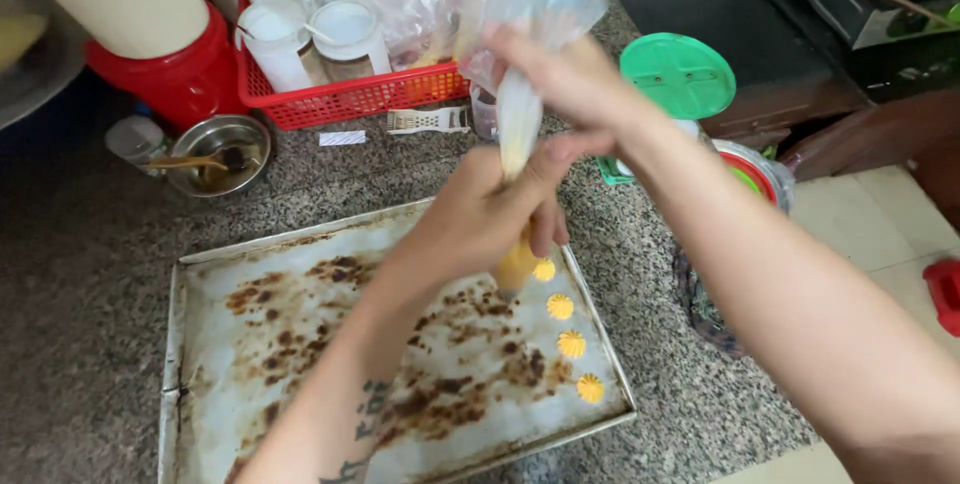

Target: Filling a piping bag with frosting and piping small decorative shapes onto a baking sheet

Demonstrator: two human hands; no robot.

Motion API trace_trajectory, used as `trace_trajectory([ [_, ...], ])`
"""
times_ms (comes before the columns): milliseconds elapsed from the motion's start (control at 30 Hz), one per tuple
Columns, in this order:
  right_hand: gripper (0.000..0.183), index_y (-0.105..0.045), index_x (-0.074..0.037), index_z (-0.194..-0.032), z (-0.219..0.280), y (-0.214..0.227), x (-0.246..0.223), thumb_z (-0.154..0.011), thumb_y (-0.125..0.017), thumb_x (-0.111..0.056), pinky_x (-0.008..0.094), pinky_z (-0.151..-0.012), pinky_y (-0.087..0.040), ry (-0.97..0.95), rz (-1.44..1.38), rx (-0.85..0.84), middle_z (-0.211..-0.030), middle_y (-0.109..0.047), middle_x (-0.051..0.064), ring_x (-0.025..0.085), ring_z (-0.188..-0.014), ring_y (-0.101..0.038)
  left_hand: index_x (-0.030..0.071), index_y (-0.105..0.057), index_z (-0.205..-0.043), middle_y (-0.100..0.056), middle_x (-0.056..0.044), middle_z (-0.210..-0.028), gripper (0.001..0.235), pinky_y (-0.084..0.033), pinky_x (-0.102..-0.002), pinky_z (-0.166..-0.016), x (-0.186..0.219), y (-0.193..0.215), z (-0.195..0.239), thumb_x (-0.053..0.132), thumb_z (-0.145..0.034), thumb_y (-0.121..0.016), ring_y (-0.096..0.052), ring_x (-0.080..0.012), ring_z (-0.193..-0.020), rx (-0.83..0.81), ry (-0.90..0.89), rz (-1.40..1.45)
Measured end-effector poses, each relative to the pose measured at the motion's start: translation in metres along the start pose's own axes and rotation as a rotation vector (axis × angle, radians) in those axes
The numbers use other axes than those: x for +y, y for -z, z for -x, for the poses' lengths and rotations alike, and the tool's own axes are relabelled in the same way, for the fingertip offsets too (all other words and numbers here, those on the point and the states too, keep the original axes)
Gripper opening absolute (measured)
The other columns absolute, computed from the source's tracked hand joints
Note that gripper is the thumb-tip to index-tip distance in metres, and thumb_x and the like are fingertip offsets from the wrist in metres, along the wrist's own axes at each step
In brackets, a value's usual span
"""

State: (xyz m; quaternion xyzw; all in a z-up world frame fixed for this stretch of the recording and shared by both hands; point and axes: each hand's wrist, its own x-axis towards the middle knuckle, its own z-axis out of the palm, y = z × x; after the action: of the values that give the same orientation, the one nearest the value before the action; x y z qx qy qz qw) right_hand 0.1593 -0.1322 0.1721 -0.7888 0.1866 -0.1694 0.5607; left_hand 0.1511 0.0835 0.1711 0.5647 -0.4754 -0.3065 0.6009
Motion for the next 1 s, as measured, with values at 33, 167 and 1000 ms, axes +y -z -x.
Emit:
trace_trajectory([
  [33,0.041,-0.076,-0.021,-0.092,-0.006,-0.008,0.022,-0.113,-0.079,-0.057,0.032,-0.075,-0.056,-0.144,-0.037,-0.066,-0.082,-0.075,-0.003,0.012,-0.073,-0.069,0.011,-0.064,-0.171,-0.068,-0.004,-0.061,0.074,-0.068,-0.033,-0.09,0.007,0.007,-0.005,0.06,-0.121,-0.041,-0.086,-0.018,-0.073,-0.018,0.036,-0.038],
  [167,0.025,-0.068,-0.008,-0.109,0.047,-0.037,0.006,-0.114,-0.07,-0.033,0.037,-0.026,-0.045,-0.145,-0.311,-0.172,-0.073,-0.071,0.015,0.03,-0.038,-0.067,0.032,-0.019,-0.199,-0.082,-0.012,-0.07,0.098,-0.068,-0.028,-0.066,0.011,0.03,-0.018,0.028,-0.11,-0.059,-0.081,-0.0144,-0.064,0.094,0.156,-0.176],
  [1000,0.019,-0.094,-0.014,-0.117,-0.03,-0.018,0.212,-0.105,-0.098,-0.029,0.038,-0.093,-0.059,0.11,0.324,-0.601,-0.111,-0.094,-0.002,0.014,-0.109,-0.085,0.026,-0.051,-0.071,-0.048,0.011,-0.062,0.055,-0.041,-0.031,-0.065,-0.2,0.029,-0.083,0.058,-0.106,-0.077,-0.047,-0.0037,-0.067,0.681,-0.033,-0.267],
])
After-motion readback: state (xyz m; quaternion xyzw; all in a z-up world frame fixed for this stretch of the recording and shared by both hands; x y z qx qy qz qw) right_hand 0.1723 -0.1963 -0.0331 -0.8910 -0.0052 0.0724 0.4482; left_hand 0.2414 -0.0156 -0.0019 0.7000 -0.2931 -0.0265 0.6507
